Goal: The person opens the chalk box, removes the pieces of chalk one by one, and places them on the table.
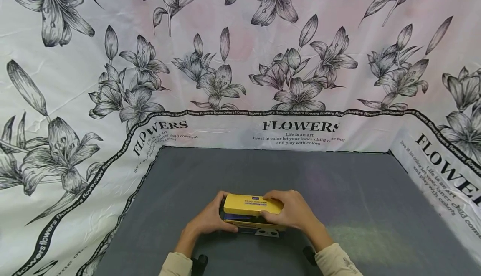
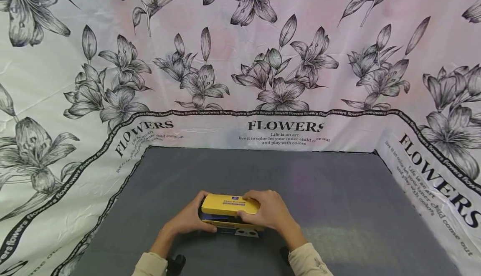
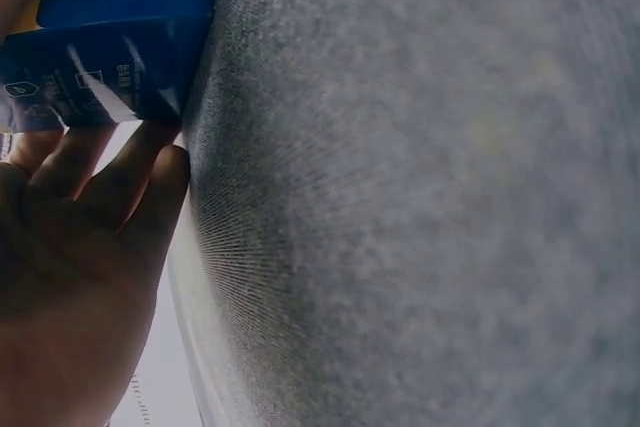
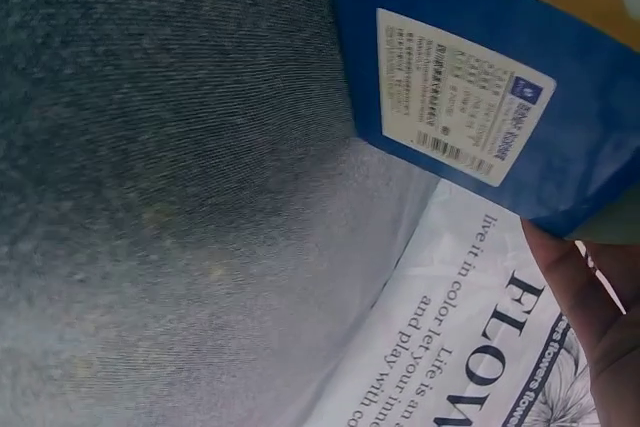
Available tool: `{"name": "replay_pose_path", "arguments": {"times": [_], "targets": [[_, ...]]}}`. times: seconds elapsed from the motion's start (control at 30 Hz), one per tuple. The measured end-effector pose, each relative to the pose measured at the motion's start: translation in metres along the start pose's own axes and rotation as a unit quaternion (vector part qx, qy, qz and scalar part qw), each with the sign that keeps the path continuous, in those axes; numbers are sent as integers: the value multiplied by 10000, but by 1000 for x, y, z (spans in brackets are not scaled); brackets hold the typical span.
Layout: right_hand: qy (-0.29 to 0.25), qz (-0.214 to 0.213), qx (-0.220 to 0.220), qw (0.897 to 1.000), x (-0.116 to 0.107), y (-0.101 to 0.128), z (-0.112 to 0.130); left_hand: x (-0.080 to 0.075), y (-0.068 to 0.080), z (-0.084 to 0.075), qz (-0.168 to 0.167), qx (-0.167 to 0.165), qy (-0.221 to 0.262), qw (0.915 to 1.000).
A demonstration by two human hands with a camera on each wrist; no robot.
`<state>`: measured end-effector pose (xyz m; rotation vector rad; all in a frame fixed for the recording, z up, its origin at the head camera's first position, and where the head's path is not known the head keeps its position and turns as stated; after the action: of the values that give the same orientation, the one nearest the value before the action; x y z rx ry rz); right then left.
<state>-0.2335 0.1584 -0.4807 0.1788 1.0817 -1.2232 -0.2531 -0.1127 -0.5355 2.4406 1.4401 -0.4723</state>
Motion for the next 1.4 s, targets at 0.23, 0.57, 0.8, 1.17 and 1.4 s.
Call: {"name": "replay_pose_path", "arguments": {"times": [0.23,0.57,0.8,1.17,1.4], "targets": [[-620,-303,218,9974,-2,4,0,0,1,-1,56,-8,54,10000],[-1038,-716,322,9915,-1,14,-3,1,1,-1,279,28,249,9993],[-793,-1241,-21,9891,-6,22,-6,0,1,-1,336,10,365,9988],[-1425,-1737,-158,9743,-14,38,-11,-1,1,-3,281,22,175,9994],[-1414,-1802,-146,9733,-14,49,-18,0,0,-2,311,41,181,9993]]}}
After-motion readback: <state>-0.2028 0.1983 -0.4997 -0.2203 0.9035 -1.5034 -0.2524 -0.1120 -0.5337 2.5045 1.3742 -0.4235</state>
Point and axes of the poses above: each hand's wrist, its own y-axis away from the middle knuckle, its own x-axis out of the palm, z = x × y, the point moved 3 cm from there along -y, towards the middle knuckle, and after that the axes turned 3 degrees about -z, right-handed, at the moved point
